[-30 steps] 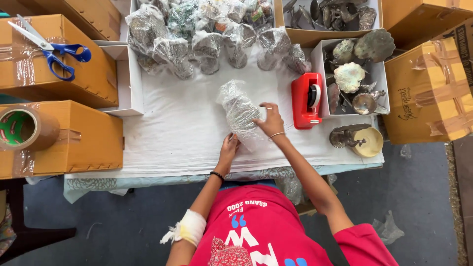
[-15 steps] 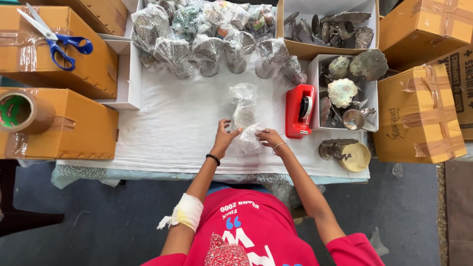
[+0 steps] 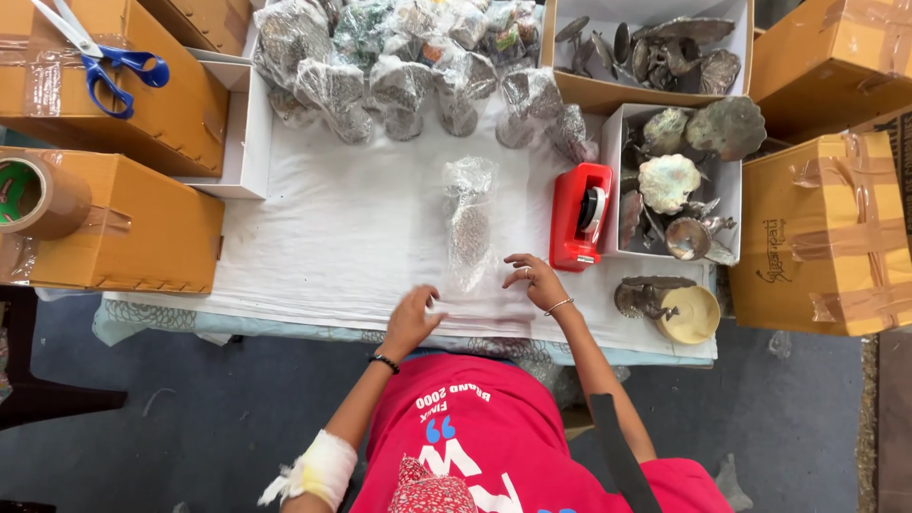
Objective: The person wraps a silver decorative item in bubble wrap on a table. They fold the plastic around the object and secure it with tape from a red dispenser. The person then places the wrapped item into a white box and repeats the process with another item.
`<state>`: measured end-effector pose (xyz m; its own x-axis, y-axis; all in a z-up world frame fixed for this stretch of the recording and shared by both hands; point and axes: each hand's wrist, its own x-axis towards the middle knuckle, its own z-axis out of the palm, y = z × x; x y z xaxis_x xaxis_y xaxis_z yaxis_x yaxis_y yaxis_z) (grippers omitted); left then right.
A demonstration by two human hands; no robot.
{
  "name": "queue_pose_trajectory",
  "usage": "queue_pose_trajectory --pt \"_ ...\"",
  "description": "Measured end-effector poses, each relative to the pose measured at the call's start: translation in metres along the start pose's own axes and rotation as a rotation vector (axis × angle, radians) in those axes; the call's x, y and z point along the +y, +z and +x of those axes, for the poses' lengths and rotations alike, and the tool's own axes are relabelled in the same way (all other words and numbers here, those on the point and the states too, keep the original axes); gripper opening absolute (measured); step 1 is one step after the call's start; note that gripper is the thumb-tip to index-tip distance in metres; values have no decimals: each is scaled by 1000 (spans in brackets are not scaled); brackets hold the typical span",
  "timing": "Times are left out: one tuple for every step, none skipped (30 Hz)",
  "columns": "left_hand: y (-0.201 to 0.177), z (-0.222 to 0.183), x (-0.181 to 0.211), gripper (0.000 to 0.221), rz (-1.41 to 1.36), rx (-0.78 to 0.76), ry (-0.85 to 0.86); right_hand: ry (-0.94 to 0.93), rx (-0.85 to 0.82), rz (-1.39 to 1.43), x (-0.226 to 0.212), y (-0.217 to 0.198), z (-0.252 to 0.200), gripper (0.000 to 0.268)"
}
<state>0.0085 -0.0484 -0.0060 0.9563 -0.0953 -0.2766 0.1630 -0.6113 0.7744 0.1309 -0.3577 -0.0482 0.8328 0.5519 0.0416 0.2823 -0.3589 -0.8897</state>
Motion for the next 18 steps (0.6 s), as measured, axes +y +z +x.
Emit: queue_pose_trajectory --pt "-3 -1 12 44 2 -7 -2 5 2 4 -15 -3 -3 73" --pt "-8 1 24 49 154 172 85 8 -1 -130 -29 -8 -2 66" --pt "-13 2 37 55 305 349 175 11 -4 -263 -44 -13 -1 60" --pt "-8 5 37 55 308 349 177 11 -1 -262 -57 -11 -3 60" --pt "-2 8 37 60 340 423 224 12 123 -220 -71 -10 -5 52" --pt "2 13 37 66 373 499 273 10 250 -178 -84 -9 -5 44" --pt "5 18 36 66 376 500 277 8 255 -177 -88 -4 -6 44" --pt "8 23 34 65 386 506 287 -13 265 -152 -91 2 -8 41" --pt "12 29 31 65 396 512 298 -34 275 -127 -95 7 -10 38" --pt "18 32 24 65 399 506 304 -30 283 -126 -87 13 -11 38" --pt "25 36 16 58 393 496 326 21 320 -157 -80 19 -11 39" --pt "29 42 9 51 390 490 350 68 358 -188 -73 24 -9 40" --pt "30 37 4 51 394 487 358 68 368 -186 -73 24 -6 40" --pt "31 33 -1 42 390 433 403 84 425 -169 -72 24 -4 38" --pt "32 30 -7 33 385 380 447 100 482 -152 -70 24 -1 36" --pt "25 20 -8 33 386 377 453 101 489 -153 -75 23 3 36" --pt "18 10 -9 31 398 230 506 96 477 -99 -80 22 6 38" --pt "9 0 -11 29 412 88 553 85 462 -44 -84 22 12 40"
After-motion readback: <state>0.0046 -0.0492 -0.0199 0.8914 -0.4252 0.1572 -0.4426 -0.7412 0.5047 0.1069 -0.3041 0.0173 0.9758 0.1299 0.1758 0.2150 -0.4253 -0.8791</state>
